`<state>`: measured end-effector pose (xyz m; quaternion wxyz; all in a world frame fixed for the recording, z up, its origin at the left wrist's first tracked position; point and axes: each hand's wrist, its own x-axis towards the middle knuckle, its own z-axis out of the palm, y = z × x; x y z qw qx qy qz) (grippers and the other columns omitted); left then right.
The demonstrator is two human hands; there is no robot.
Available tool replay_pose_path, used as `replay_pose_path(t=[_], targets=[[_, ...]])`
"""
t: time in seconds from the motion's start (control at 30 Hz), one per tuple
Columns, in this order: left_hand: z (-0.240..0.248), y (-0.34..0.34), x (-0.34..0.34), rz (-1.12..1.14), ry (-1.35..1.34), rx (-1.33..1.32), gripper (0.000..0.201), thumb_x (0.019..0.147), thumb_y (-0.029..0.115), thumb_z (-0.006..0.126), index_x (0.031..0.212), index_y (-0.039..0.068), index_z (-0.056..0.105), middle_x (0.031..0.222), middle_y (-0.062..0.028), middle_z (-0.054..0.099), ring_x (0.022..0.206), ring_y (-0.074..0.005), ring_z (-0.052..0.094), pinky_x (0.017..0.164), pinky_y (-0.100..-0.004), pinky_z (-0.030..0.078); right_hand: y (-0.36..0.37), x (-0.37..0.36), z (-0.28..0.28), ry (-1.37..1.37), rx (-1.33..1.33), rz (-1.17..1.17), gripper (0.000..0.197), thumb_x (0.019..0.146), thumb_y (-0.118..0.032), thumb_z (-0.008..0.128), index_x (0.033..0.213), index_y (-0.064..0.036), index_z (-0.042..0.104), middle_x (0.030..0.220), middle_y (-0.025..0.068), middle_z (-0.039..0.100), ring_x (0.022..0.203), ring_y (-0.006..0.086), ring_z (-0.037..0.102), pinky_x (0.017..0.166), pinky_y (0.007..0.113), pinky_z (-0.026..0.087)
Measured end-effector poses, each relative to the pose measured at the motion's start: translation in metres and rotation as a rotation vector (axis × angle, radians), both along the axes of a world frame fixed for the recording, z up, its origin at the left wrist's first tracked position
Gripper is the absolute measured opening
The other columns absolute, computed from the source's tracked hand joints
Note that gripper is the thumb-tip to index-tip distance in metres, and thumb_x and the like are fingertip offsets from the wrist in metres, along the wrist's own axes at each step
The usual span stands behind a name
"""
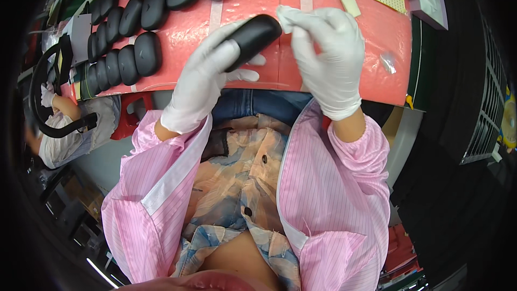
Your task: Wiping and inspecting black earbud charging cases on an electronics factory assembly line.
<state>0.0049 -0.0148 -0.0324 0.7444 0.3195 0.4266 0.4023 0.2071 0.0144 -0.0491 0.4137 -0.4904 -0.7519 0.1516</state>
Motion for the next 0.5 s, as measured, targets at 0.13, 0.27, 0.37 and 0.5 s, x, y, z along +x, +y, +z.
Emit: replay_pose_path(t=[0.13, 0.27, 0.37, 0.5], targets=[[-0.010, 0.000, 0.000, 0.078, 0.328, 0.490, 0.088, 0.069, -0.006, 0.077, 0.145, 0.003, 0.033, 0.134, -0.0139, 0.050, 0.122, -0.0207, 0.052, 0.103, -0.0338, 0.042, -0.001, 0.011, -0.002, 0.435, -0.116, -0.116, 0.028, 0.082, 0.011, 0.059, 0.106, -0.0008, 0.066, 0.087, 0.0069, 0.061, 0.077, 0.0149, 0.057, 0.071, 0.027, 0.046], [-0.008, -0.001, 0.000, 0.070, 0.539, 0.658, 0.092, 0.068, -0.008, 0.076, 0.147, 0.002, 0.029, 0.137, -0.0157, 0.049, 0.126, -0.0222, 0.050, 0.106, -0.0348, 0.041, -0.016, -0.005, 0.017, -0.061, 0.099, 0.273, 0.026, 0.070, 0.007, 0.065, 0.093, -0.0043, 0.066, 0.087, 0.0072, 0.059, 0.077, 0.0234, 0.058, 0.072, 0.034, 0.046], [-0.009, -0.003, -0.001, 0.037, 0.592, 0.717, 0.094, 0.066, -0.010, 0.075, 0.147, 0.002, 0.028, 0.138, -0.0166, 0.048, 0.127, -0.0229, 0.049, 0.107, -0.0351, 0.040, -0.026, -0.019, 0.025, -0.225, 0.189, 0.131, 0.029, 0.066, 0.006, 0.066, 0.091, -0.0085, 0.069, 0.086, 0.0061, 0.059, 0.079, 0.0234, 0.056, 0.070, 0.036, 0.045], [-0.011, -0.002, 0.001, 0.027, 0.561, 0.718, 0.094, 0.066, -0.010, 0.076, 0.146, 0.002, 0.029, 0.137, -0.0159, 0.050, 0.126, -0.0212, 0.050, 0.106, -0.0343, 0.040, 0.009, -0.006, 0.019, -0.103, 0.201, 0.091, 0.023, 0.070, 0.002, 0.064, 0.088, -0.0106, 0.069, 0.074, 0.0043, 0.055, 0.071, 0.0216, 0.054, 0.060, 0.036, 0.043]])
